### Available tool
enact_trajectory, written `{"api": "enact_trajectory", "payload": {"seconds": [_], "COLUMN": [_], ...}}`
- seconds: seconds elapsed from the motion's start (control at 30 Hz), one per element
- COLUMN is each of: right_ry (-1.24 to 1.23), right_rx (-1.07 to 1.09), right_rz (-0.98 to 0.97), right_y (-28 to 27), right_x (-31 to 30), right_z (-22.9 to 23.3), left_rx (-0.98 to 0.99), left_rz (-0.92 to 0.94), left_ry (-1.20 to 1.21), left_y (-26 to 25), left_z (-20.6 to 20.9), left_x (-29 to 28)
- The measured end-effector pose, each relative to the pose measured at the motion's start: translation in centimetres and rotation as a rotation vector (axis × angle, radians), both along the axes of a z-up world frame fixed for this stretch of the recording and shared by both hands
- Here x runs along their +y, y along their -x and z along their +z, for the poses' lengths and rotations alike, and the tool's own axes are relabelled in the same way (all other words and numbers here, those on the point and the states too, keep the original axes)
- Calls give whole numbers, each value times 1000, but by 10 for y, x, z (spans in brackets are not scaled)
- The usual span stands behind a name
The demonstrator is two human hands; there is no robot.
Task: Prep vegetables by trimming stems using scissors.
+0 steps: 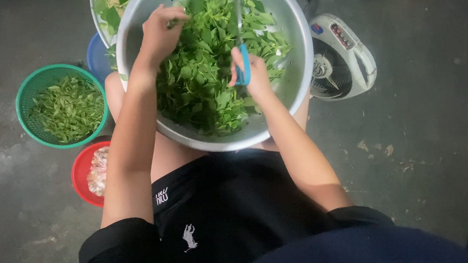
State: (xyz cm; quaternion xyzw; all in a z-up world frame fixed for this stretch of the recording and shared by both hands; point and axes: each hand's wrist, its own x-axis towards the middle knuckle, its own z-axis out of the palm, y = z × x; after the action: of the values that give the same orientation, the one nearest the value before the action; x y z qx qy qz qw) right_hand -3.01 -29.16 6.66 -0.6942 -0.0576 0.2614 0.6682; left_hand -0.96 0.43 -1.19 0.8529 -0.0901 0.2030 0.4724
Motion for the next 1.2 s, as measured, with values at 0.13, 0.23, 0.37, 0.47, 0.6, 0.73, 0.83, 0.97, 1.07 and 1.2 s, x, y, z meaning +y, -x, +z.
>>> {"api": "enact_trajectory", "payload": {"seconds": [0.13, 0.23, 0.37, 0.47, 0.6, 0.73, 0.83, 0.97, 1.07, 1.2], "right_ry": [-54, -10, 7, 26, 15, 13, 12, 29, -4, 18], "right_rx": [55, 105, 148, 140, 155, 173, 171, 188, 138, 164], "right_rz": [-211, -275, -299, -286, -299, -303, -313, -338, -321, -323], "right_y": [-5, -7, -10, -9, -10, -12, -13, -13, -14, -13], "right_x": [-4, -5, -6, -9, -9, -9, -9, -8, -11, -11], "right_z": [9, 16, 19, 23, 18, 16, 14, 24, 11, 11], "left_rx": [363, 604, 737, 733, 589, 629, 475, 478, 560, 509], "left_rz": [204, 61, -123, -127, -78, -85, -295, -206, -14, 156], "left_ry": [-241, -342, -754, -688, -208, 788, 1074, 1042, 886, 750], "left_y": [17, 33, 40, 20, 14, 15, 16, 16, 7, -1], "left_z": [67, 120, 98, 23, 35, 56, 56, 59, 41, 2], "left_x": [-39, -73, -92, -61, -34, -16, -9, -13, -10, -7]}}
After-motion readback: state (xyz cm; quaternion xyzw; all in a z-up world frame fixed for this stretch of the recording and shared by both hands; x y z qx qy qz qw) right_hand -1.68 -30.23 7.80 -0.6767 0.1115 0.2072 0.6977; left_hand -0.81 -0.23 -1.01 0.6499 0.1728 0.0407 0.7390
